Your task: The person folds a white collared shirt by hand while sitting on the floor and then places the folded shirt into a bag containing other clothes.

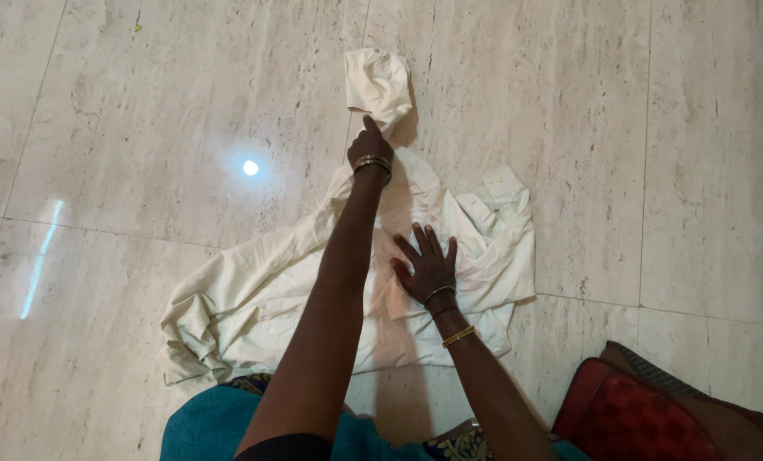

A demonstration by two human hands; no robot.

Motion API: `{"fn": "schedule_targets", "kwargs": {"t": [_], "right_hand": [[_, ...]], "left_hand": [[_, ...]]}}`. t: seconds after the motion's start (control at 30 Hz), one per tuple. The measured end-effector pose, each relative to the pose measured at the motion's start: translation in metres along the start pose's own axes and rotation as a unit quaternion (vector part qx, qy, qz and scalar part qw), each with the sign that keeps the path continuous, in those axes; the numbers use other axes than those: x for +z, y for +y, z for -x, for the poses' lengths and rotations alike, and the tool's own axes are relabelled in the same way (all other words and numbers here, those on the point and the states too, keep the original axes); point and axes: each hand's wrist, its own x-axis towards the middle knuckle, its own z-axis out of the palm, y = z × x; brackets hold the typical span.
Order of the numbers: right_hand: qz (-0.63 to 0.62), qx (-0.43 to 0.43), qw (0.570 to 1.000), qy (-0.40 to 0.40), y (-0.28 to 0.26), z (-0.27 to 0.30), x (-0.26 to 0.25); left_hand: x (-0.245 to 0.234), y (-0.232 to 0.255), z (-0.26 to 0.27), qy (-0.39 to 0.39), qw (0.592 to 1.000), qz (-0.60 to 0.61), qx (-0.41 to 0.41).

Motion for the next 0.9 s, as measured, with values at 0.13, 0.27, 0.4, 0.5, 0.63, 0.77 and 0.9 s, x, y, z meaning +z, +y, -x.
{"fn": "schedule_targets", "kwargs": {"t": [0.13,0.27,0.4,0.5,0.63,0.77,0.9], "right_hand": [[0.002,0.002,1.0,-0.004,0.002,0.004,0.001],[-0.004,-0.002,1.0,0.009,-0.001,0.003,-0.002],[0.027,0.0,1.0,-0.015,0.002,0.003,0.001],[-0.001,0.003,0.999,-0.033,0.01,0.014,0.006],[-0.051,0.001,0.997,-0.052,0.018,0.02,0.003],[-0.146,0.011,0.985,-0.091,0.027,0.011,-0.009],[-0.283,0.046,0.942,-0.174,0.042,0.004,-0.028]], "left_hand": [[-0.035,-0.006,-0.016,-0.064,0.99,0.125,0.011],[-0.07,0.01,0.009,-0.223,0.725,0.643,0.105],[-0.067,-0.031,0.145,-0.367,0.717,0.545,0.234],[-0.04,-0.09,0.271,-0.331,0.755,0.14,0.548],[-0.02,-0.17,0.377,-0.534,0.693,-0.108,0.472],[-0.039,-0.224,0.36,-0.415,0.825,-0.07,0.377],[-0.104,-0.264,0.303,-0.145,0.939,-0.063,0.305]]}}
